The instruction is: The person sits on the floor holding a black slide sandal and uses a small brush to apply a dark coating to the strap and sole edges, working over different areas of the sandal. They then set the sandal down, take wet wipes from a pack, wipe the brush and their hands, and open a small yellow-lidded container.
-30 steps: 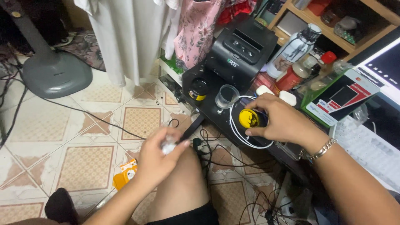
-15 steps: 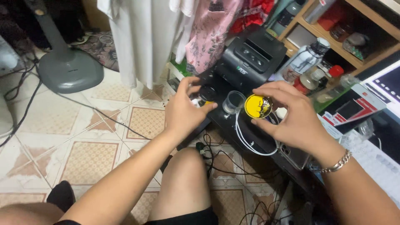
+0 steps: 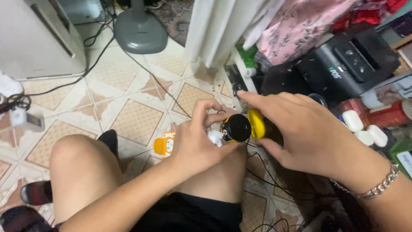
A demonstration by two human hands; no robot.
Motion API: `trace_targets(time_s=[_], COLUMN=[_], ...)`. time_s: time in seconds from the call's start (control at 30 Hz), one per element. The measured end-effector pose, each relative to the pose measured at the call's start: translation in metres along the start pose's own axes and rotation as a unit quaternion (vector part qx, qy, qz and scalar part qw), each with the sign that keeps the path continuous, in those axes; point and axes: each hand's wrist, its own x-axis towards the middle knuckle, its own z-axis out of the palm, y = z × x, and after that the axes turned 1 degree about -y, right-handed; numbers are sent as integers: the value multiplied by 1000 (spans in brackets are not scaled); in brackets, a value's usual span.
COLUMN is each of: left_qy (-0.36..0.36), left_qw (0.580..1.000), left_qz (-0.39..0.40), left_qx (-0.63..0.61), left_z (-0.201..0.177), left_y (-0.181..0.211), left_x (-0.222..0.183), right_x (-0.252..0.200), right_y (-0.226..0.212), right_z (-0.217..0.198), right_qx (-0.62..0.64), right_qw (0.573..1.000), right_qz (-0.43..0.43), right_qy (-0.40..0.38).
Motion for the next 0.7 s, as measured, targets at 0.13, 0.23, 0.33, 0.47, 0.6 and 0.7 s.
trace_targets(time_s=[0.13,0.23,0.33,0.47,0.6,0.7], left_qy=[-22,-44,-60,-84,-144,-216], left_qw=[999,998,997,996,971,939], left_qz=[-13,-15,1,1,-136,-92], left_qx=[29,38,40,-5,-136,-251], left_z=[-16,-27,-35,-46,-57,-67], left_y=[3,8,10,13,6,-14], left_x=[-8,-13,-21,-21,-27,-28], right_x=[12,18,19,16,17,17], right_y=[-10,-19,-27,-37,-44,-48], right_z=[4,5,5,1,3,4], right_qx=[9,47,67,52,74,101], right_qw=[997,994,991,992,987,977], right_qz=[-67,-91,-76,-108,-87,-164], right_qy=[-19,-47,-87,-50,-112,-94])
